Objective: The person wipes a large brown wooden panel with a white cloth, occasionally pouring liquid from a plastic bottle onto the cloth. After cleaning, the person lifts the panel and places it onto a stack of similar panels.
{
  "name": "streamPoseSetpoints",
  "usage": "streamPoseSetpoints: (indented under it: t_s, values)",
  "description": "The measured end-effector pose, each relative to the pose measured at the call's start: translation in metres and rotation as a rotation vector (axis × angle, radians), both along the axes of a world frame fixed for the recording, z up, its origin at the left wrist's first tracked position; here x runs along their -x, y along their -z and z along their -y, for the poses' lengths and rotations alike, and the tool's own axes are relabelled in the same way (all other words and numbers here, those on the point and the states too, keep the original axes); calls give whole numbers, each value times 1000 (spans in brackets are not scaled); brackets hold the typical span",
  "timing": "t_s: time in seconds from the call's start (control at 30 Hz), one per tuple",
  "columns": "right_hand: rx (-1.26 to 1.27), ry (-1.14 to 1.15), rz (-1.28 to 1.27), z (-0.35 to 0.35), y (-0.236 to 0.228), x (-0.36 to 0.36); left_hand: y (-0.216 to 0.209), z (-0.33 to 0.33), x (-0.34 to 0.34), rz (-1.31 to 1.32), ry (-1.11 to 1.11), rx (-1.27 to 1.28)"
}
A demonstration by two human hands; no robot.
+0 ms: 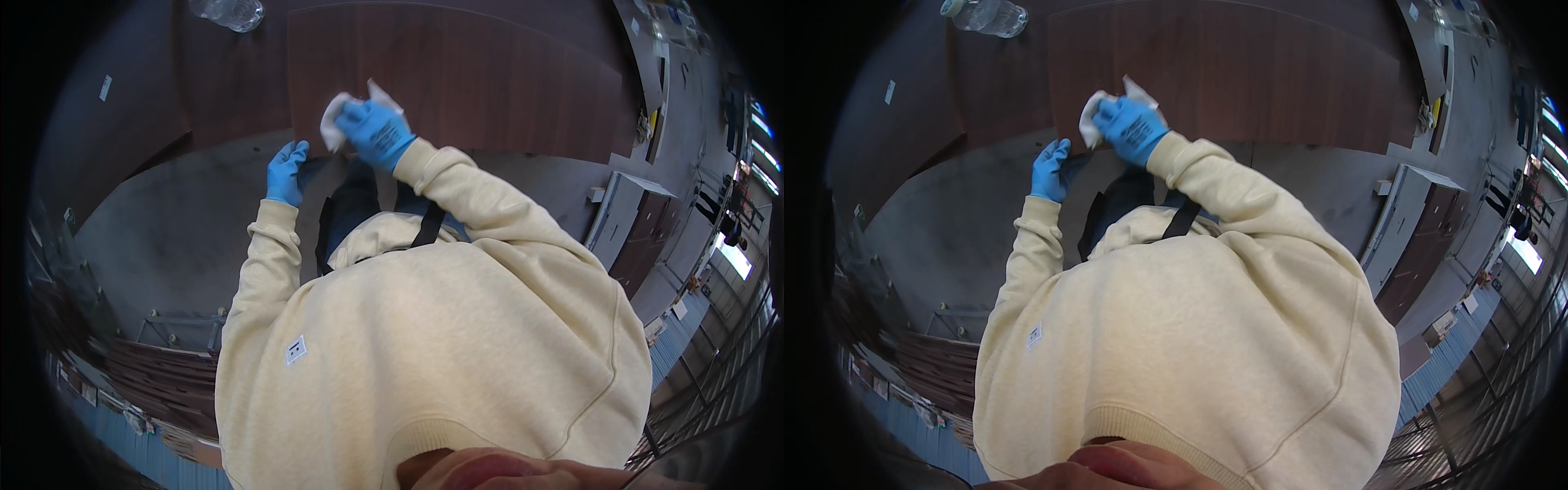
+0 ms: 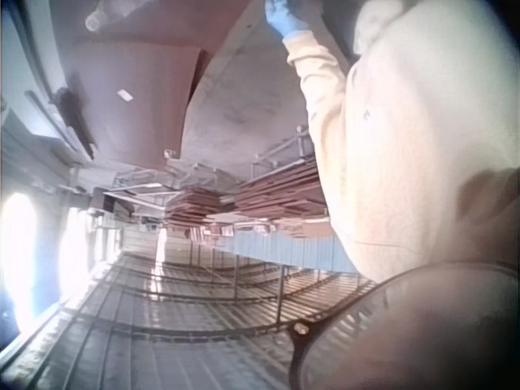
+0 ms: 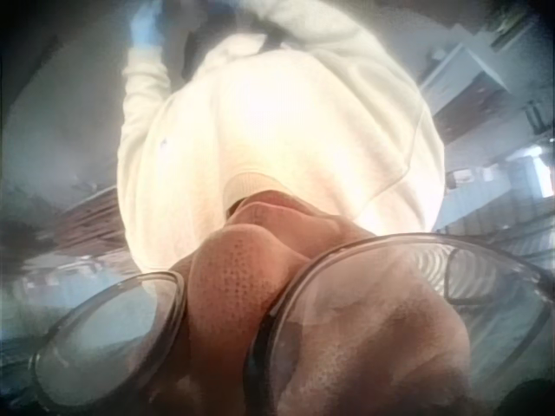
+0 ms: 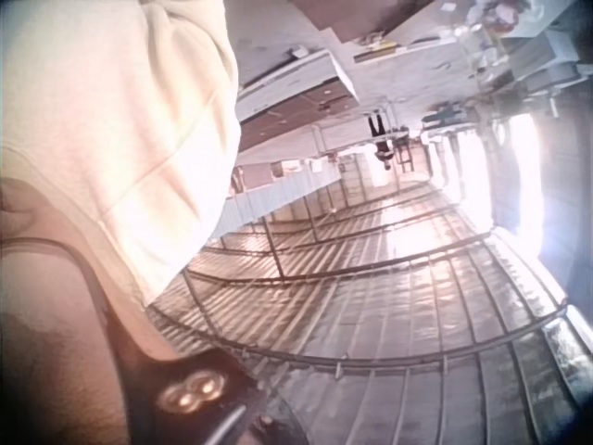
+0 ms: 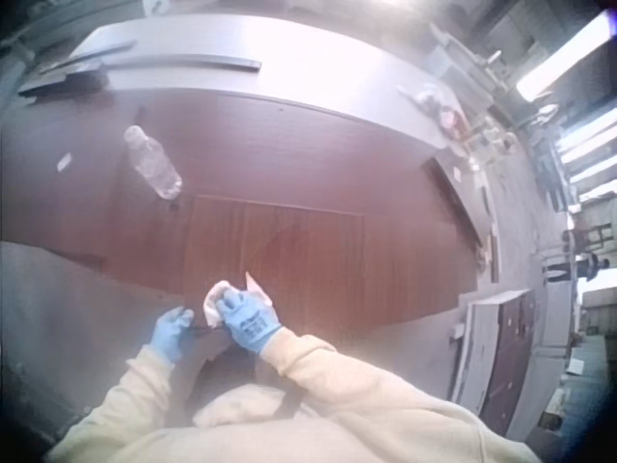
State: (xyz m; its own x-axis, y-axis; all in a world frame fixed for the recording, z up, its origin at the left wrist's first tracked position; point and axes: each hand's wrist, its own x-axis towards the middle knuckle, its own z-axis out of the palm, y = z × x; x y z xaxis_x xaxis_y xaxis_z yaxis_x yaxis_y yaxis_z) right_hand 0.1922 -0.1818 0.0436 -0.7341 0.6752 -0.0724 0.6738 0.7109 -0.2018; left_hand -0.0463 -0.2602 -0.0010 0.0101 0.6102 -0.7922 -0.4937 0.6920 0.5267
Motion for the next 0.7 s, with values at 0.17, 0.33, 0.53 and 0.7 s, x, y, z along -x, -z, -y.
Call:
streamPoseSetpoints:
  t_s: [0.17, 0.33, 0.53, 0.7]
  values:
    - [-108, 77, -21, -14, 20, -16, 17, 5, -1, -83, -66, -23]
    - [-223, 559, -257, -88, 26, -82, -12, -7, -12, -82, -26, -19]
    - [-308, 574, -220, -47, -38, -46, 2, 0, -4, -68, -21, -17]
    - [495, 926, -80, -23, -25, -18, 13, 1, -4, -89, -25, -35]
